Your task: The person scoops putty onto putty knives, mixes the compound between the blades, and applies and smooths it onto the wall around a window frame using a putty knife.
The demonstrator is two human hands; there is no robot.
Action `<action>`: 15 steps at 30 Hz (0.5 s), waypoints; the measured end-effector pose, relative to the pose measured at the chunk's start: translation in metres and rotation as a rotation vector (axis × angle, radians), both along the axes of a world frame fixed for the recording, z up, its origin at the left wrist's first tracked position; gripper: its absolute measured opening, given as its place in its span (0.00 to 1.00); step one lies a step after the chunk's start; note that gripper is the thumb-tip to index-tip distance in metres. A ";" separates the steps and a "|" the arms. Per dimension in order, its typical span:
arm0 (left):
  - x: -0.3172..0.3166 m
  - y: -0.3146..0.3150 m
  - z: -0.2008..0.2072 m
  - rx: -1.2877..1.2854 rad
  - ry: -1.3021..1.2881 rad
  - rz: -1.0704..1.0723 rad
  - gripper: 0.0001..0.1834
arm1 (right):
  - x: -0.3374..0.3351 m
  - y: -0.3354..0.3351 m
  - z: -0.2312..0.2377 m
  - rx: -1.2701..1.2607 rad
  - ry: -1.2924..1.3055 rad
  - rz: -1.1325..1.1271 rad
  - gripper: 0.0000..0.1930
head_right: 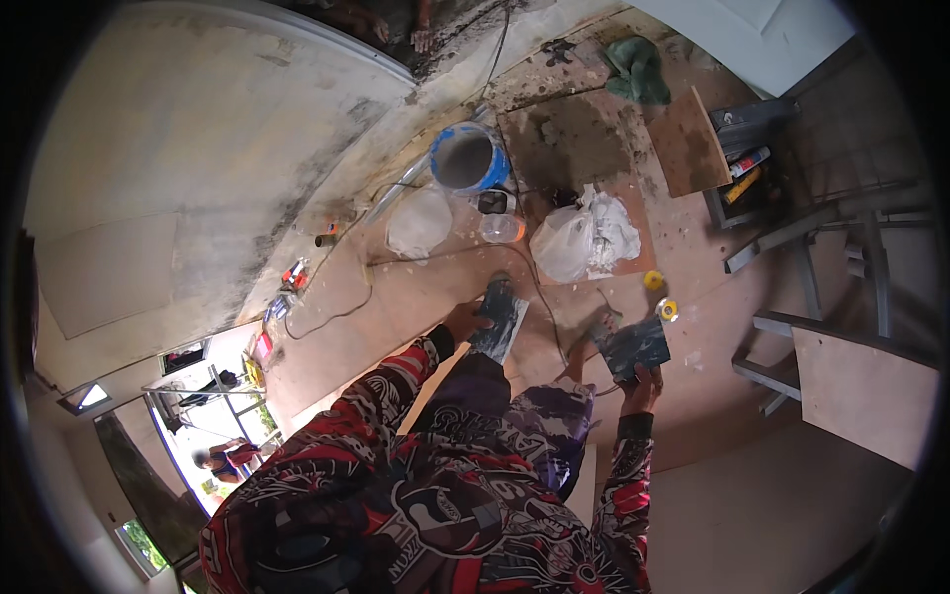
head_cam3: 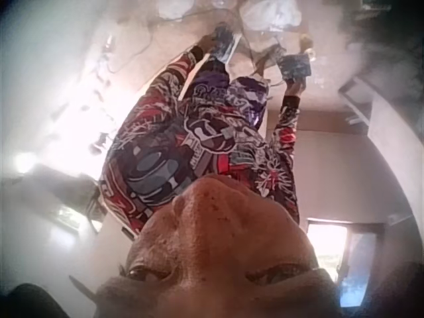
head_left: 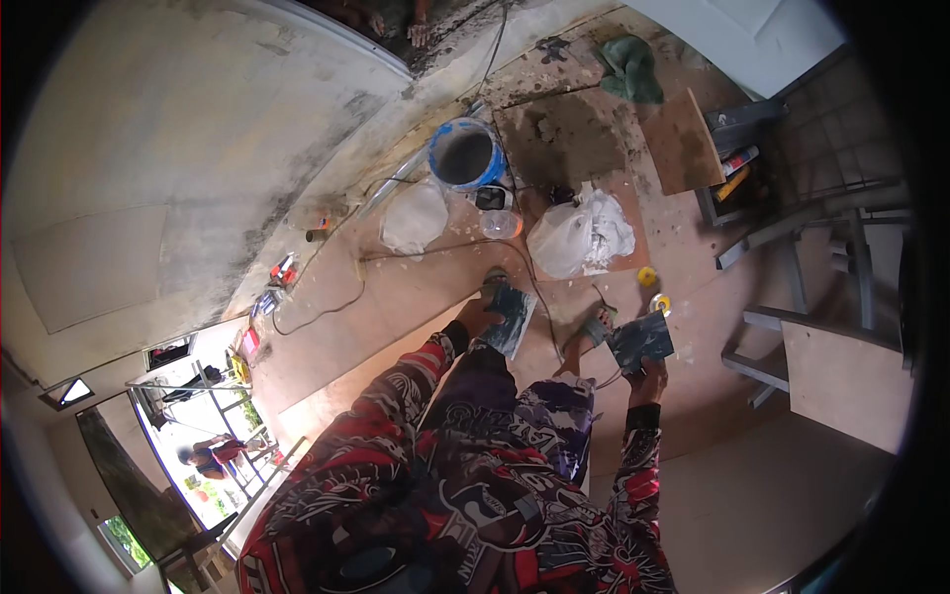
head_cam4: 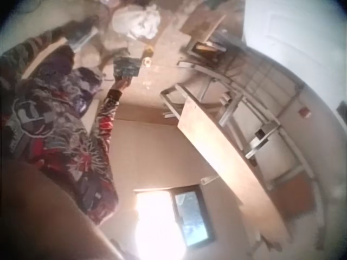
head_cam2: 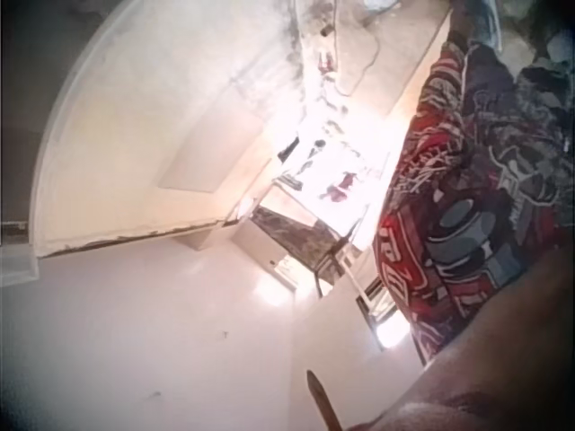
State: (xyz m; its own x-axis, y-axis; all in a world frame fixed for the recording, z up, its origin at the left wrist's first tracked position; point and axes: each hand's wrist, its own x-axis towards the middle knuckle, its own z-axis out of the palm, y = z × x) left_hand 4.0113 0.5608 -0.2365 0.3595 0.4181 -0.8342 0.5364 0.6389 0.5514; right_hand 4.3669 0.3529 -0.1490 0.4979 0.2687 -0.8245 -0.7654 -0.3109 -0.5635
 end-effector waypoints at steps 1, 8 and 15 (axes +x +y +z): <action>-0.001 0.001 -0.009 0.043 0.039 -0.065 0.18 | -0.002 0.004 -0.008 -0.012 0.007 -0.003 0.18; 0.065 0.004 -0.100 0.023 0.073 -0.247 0.21 | 0.037 -0.014 -0.115 -0.042 0.010 0.020 0.20; 0.164 -0.012 -0.366 0.122 0.064 -0.489 0.25 | 0.114 -0.046 -0.400 -0.150 -0.043 0.200 0.18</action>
